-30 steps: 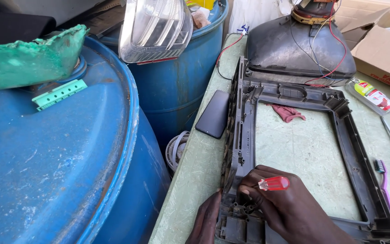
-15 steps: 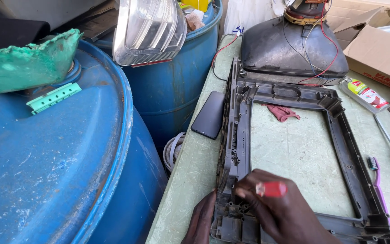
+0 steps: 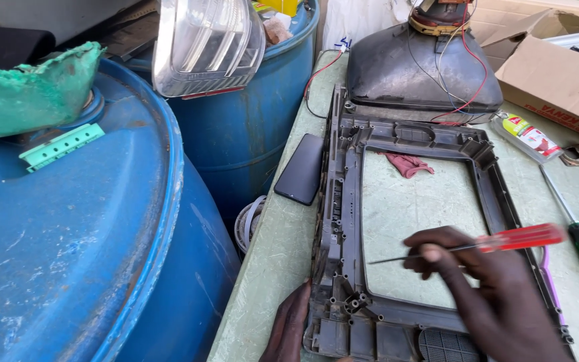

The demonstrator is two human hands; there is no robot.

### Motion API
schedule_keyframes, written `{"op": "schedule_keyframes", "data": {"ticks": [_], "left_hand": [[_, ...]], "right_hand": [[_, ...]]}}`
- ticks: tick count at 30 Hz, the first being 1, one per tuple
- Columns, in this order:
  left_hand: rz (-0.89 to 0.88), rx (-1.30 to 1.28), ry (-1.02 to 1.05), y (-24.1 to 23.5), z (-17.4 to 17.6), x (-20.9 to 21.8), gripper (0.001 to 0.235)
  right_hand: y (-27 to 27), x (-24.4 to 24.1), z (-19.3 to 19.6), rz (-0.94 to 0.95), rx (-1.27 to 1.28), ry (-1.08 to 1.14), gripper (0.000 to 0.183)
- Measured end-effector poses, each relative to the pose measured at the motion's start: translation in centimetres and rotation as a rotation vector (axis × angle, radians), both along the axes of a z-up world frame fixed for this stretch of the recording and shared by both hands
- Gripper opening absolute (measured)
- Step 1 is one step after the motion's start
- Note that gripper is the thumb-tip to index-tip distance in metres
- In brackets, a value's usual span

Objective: Cleaning a plastic monitor frame using a toothbrush and a screwdriver to remove dust and debris.

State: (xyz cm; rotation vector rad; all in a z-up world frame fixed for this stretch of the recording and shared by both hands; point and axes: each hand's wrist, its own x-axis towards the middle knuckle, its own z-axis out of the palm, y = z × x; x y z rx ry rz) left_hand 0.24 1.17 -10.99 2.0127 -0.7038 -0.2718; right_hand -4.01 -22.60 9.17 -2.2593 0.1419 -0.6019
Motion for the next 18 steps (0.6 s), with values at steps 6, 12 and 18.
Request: {"op": "schedule_keyframes", "data": {"ticks": [6, 12, 18], "left_hand": [[0.016, -0.014, 0.019, -2.0, 3.9, 3.0, 0.107], [0.109, -0.005, 0.144, -2.2, 5.7, 2.4, 0.112], [0.240, -0.193, -0.208, -2.4, 7.8, 1.0, 0.106]], "right_hand": [[-2.6, -3.0, -0.3, -0.246, 0.289, 0.051, 0.026], [-1.5, -4.4, -0.1, -0.132, 0.155, 0.004, 0.028], [-3.2, -8.5, -0.2, -0.251, 0.151, -0.042, 0.029]]}}
